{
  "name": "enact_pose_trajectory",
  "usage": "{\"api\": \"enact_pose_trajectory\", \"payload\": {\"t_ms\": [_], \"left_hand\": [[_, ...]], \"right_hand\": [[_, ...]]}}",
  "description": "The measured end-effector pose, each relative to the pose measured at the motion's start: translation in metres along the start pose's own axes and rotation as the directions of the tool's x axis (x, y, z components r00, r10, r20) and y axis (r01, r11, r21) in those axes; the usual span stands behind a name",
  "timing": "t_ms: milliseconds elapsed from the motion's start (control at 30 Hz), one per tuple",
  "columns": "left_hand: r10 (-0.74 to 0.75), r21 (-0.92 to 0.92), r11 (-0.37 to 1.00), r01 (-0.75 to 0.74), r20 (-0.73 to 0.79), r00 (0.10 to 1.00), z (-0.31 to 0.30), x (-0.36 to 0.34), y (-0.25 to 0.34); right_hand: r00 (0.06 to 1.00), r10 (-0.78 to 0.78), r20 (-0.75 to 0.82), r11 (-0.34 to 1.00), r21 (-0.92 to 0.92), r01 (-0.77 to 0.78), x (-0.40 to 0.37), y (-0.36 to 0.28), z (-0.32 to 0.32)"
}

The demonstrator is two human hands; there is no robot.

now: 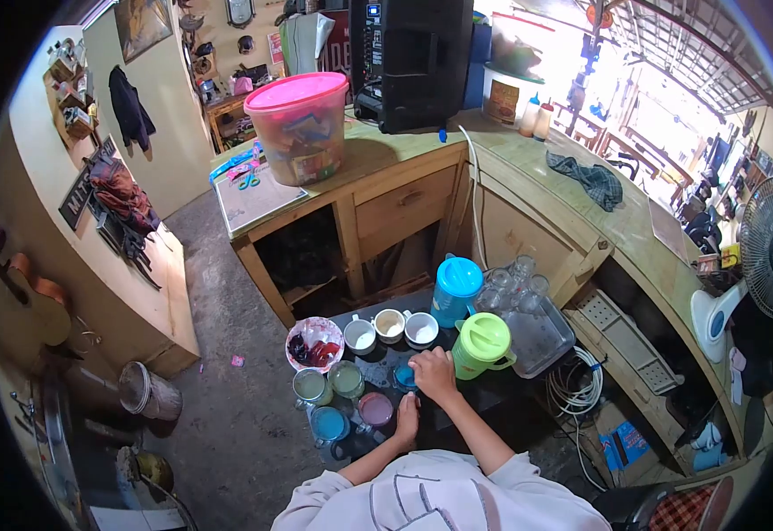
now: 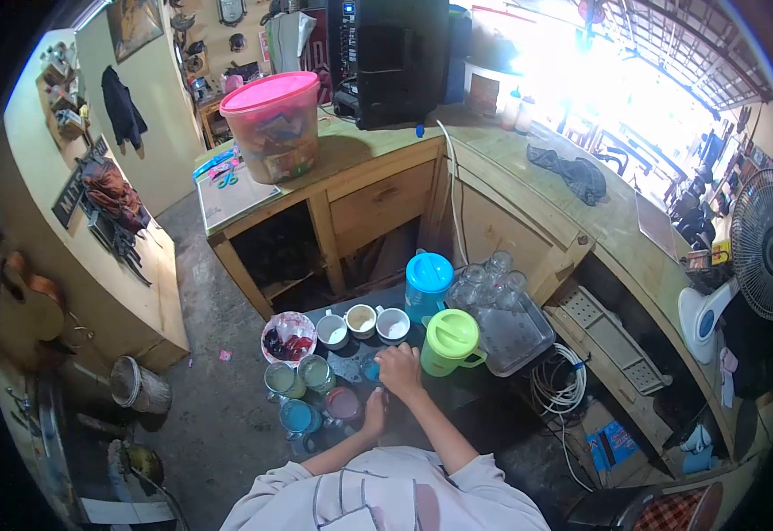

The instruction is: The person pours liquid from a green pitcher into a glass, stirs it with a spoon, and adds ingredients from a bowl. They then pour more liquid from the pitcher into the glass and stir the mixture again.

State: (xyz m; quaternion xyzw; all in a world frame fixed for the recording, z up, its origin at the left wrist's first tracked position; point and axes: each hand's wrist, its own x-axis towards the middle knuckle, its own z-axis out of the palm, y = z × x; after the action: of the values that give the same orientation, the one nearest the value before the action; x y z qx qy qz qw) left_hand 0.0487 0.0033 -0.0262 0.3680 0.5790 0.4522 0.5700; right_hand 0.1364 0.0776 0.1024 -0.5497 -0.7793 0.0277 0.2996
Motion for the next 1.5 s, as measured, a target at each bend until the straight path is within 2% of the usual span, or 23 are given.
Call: {"api": "enact_pose_trajectory", "payload": {"t_ms": [100, 200, 300, 333, 400, 500, 533, 600, 733, 800, 833, 900, 933, 1000, 1100, 1167, 1300, 1400, 1500], "left_hand": [[-0.001, -0.020, 1.000, 0.001, 0.012, 1.000, 0.001, -0.007, 0.012], [0.007, -0.041, 0.999, -0.006, 0.012, 1.000, 0.003, -0.012, 0.024], [0.087, -0.050, 0.995, -0.088, -0.024, 0.996, 0.006, -0.004, 0.013], [0.124, -0.048, 0.991, -0.126, -0.041, 0.991, 0.007, -0.002, 0.007], [0.103, -0.061, 0.993, -0.106, -0.040, 0.994, 0.009, -0.002, 0.005], [0.025, -0.080, 0.996, -0.026, -0.005, 1.000, 0.009, -0.009, 0.024], [-0.009, -0.086, 0.996, 0.010, 0.011, 1.000, 0.009, -0.011, 0.029], [0.037, -0.090, 0.995, -0.036, 0.014, 0.999, 0.009, -0.008, 0.020], [0.154, -0.150, 0.976, -0.158, -0.036, 0.987, 0.014, 0.000, 0.006], [0.132, -0.098, 0.986, -0.135, -0.034, 0.991, 0.013, -0.002, 0.011], [0.118, -0.071, 0.990, -0.120, -0.033, 0.992, 0.012, -0.005, 0.015], [0.083, -0.161, 0.983, -0.085, -0.018, 0.996, 0.013, -0.001, 0.007], [0.068, -0.206, 0.976, -0.068, -0.009, 0.998, 0.013, 0.001, 0.004], [0.048, -0.146, 0.988, -0.050, -0.020, 0.999, 0.013, -0.002, 0.008], [0.103, -0.138, 0.985, -0.103, -0.010, 0.995, 0.010, 0.002, 0.002], [0.134, -0.119, 0.984, -0.134, -0.009, 0.991, 0.010, 0.005, -0.008], [0.075, -0.081, 0.994, -0.075, 0.001, 0.997, 0.008, -0.004, 0.010], [0.057, -0.111, 0.992, -0.056, 0.010, 0.998, 0.009, -0.002, 0.004], [0.132, -0.068, 0.989, -0.132, 0.002, 0.991, 0.007, 0.002, -0.001]], "right_hand": [[0.999, 0.027, -0.038, 0.998, 0.059, -0.024, -0.001, 0.002, 0.004], [0.999, -0.018, 0.048, 1.000, 0.015, 0.017, -0.003, 0.002, 0.003], [0.998, -0.042, -0.047, 0.999, -0.034, 0.041, -0.003, -0.002, 0.000], [0.998, -0.040, -0.047, 0.999, 0.030, 0.041, -0.005, -0.001, 0.004], [0.998, -0.033, -0.050, 0.987, 0.156, 0.040, -0.005, 0.001, 0.008], [0.998, -0.012, -0.063, 1.000, -0.011, 0.011, -0.005, -0.002, -0.002], [0.998, 0.005, -0.069, 0.999, 0.043, -0.002, -0.004, -0.002, -0.001], [0.996, 0.040, -0.076, 0.988, 0.151, -0.029, -0.004, 0.000, 0.005], [0.996, 0.058, -0.073, 0.997, 0.046, -0.054, -0.007, -0.001, 0.007], [0.992, 0.072, -0.104, 0.997, 0.011, -0.071, -0.007, -0.004, 0.005], [0.992, 0.069, -0.103, 0.996, 0.072, -0.062, -0.009, -0.004, 0.009], [0.993, 0.061, -0.103, 0.982, 0.186, -0.041, -0.009, -0.004, 0.014], [0.994, 0.058, -0.092, 0.993, 0.108, -0.048, -0.009, -0.004, 0.012], [0.996, 0.056, -0.070, 0.997, -0.048, -0.059, -0.010, -0.007, 0.006], [0.989, 0.102, -0.103, 0.991, 0.100, -0.092, -0.010, -0.005, 0.013], [0.994, 0.078, -0.081, 0.996, 0.060, -0.074, -0.013, -0.005, 0.012], [0.987, 0.101, -0.123, 0.995, 0.012, -0.101, -0.011, -0.002, 0.013], [0.992, 0.083, -0.097, 0.987, 0.144, -0.069, -0.012, -0.004, 0.013], [0.990, 0.095, -0.104, 0.995, 0.008, -0.095, -0.010, -0.004, 0.007]]}}
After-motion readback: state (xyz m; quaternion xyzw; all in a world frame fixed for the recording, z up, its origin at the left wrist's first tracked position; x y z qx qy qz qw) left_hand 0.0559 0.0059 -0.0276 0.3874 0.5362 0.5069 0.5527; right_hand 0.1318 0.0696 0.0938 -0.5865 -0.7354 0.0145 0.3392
